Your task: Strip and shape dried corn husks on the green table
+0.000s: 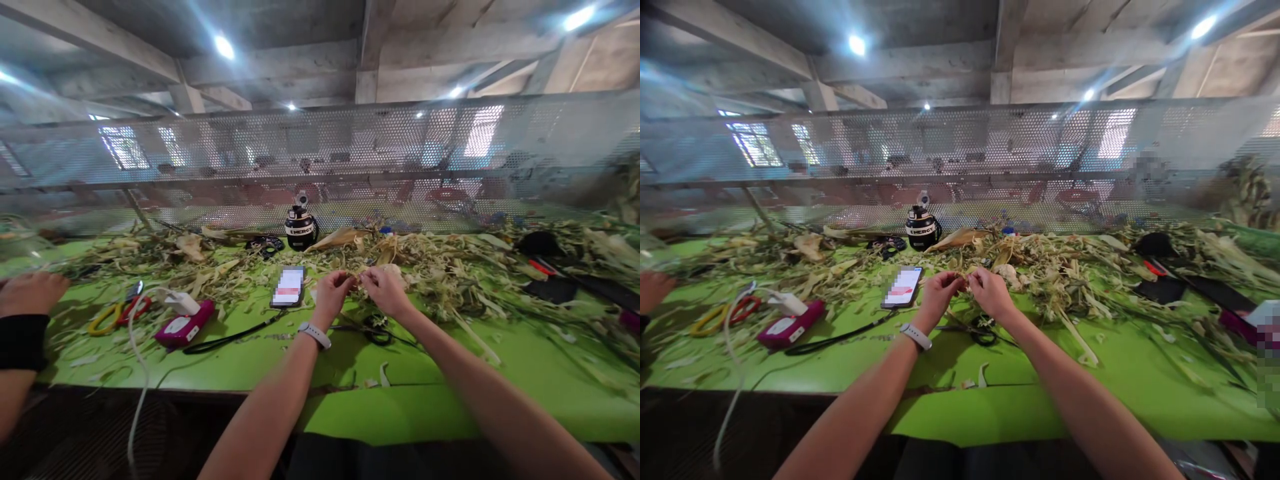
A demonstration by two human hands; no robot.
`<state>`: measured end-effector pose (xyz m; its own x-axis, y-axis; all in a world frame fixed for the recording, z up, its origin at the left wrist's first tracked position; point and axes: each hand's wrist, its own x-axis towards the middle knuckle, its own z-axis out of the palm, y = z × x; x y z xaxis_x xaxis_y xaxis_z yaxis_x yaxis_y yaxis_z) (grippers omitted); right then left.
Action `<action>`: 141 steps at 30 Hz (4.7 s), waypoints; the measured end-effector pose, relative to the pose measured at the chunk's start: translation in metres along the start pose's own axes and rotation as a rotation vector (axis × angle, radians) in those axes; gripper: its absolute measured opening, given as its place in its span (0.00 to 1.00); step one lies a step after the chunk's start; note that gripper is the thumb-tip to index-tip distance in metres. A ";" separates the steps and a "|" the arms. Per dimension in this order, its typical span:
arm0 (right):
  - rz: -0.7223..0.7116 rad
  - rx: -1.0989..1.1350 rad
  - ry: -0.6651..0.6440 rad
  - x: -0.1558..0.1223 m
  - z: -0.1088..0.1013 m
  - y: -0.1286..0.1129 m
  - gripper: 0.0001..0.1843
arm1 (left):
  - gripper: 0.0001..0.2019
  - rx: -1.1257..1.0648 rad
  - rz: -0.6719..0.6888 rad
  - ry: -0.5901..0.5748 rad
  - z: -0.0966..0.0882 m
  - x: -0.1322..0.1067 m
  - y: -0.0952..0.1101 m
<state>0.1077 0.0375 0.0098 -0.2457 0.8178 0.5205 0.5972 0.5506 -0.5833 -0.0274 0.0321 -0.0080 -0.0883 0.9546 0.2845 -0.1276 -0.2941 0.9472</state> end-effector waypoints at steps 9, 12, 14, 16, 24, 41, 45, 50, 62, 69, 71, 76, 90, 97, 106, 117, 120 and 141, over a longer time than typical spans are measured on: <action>0.042 0.145 -0.082 -0.001 0.000 0.002 0.12 | 0.05 0.024 0.039 -0.003 -0.001 -0.001 -0.002; 0.040 0.161 -0.073 -0.002 -0.001 -0.001 0.12 | 0.07 0.005 0.024 -0.013 -0.001 -0.002 -0.001; 0.040 0.185 -0.066 -0.003 0.000 -0.002 0.12 | 0.08 -0.013 0.010 -0.014 -0.001 -0.001 -0.001; 0.059 0.225 -0.061 -0.004 0.001 -0.003 0.11 | 0.09 -0.031 -0.003 -0.009 -0.001 -0.002 -0.002; 0.076 0.342 -0.064 -0.007 0.008 -0.002 0.08 | 0.12 -0.057 -0.037 -0.074 0.000 -0.005 -0.001; 0.013 0.275 -0.096 -0.008 0.001 -0.007 0.08 | 0.08 0.147 0.148 -0.090 -0.002 -0.005 0.002; 0.008 0.266 -0.143 -0.007 -0.002 -0.005 0.08 | 0.05 0.220 0.199 -0.125 -0.005 -0.004 0.001; -0.014 0.192 -0.162 -0.006 -0.002 0.000 0.10 | 0.03 0.311 0.255 -0.130 -0.008 -0.003 -0.001; -0.089 0.311 -0.145 -0.007 -0.007 -0.008 0.10 | 0.07 0.064 0.126 -0.091 0.000 -0.010 0.018; -0.071 0.480 -0.295 0.000 -0.013 0.000 0.13 | 0.07 0.040 0.100 -0.149 -0.004 -0.006 0.013; -0.021 0.449 -0.275 0.000 -0.012 -0.001 0.11 | 0.08 0.070 0.110 -0.162 -0.006 -0.005 0.011; 0.139 0.235 -0.023 -0.003 -0.012 -0.007 0.09 | 0.10 0.131 0.172 -0.144 -0.005 -0.007 0.008; 0.006 0.097 0.014 -0.003 -0.023 -0.008 0.09 | 0.09 0.019 0.095 -0.088 -0.003 -0.005 0.010; -0.008 0.056 0.106 -0.005 -0.019 -0.014 0.09 | 0.10 -0.008 0.077 -0.116 0.001 -0.006 0.013; -0.089 -0.085 0.112 -0.010 -0.012 -0.018 0.09 | 0.12 0.099 0.140 -0.218 -0.001 -0.004 0.000; -0.007 -0.147 0.030 -0.003 -0.030 -0.011 0.07 | 0.09 0.152 0.083 -0.453 -0.002 -0.004 0.006; 0.019 -0.001 -0.057 0.002 -0.030 -0.006 0.08 | 0.09 0.155 0.076 -0.461 -0.002 -0.005 0.009; 0.411 0.813 0.081 0.012 -0.043 -0.002 0.14 | 0.11 0.120 -0.167 -0.927 0.001 -0.024 0.028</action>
<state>0.1364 0.0391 0.0436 -0.0598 0.9782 0.1987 -0.1035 0.1919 -0.9759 -0.0279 0.0005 0.0121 0.7482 0.6560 0.0994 0.0392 -0.1933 0.9804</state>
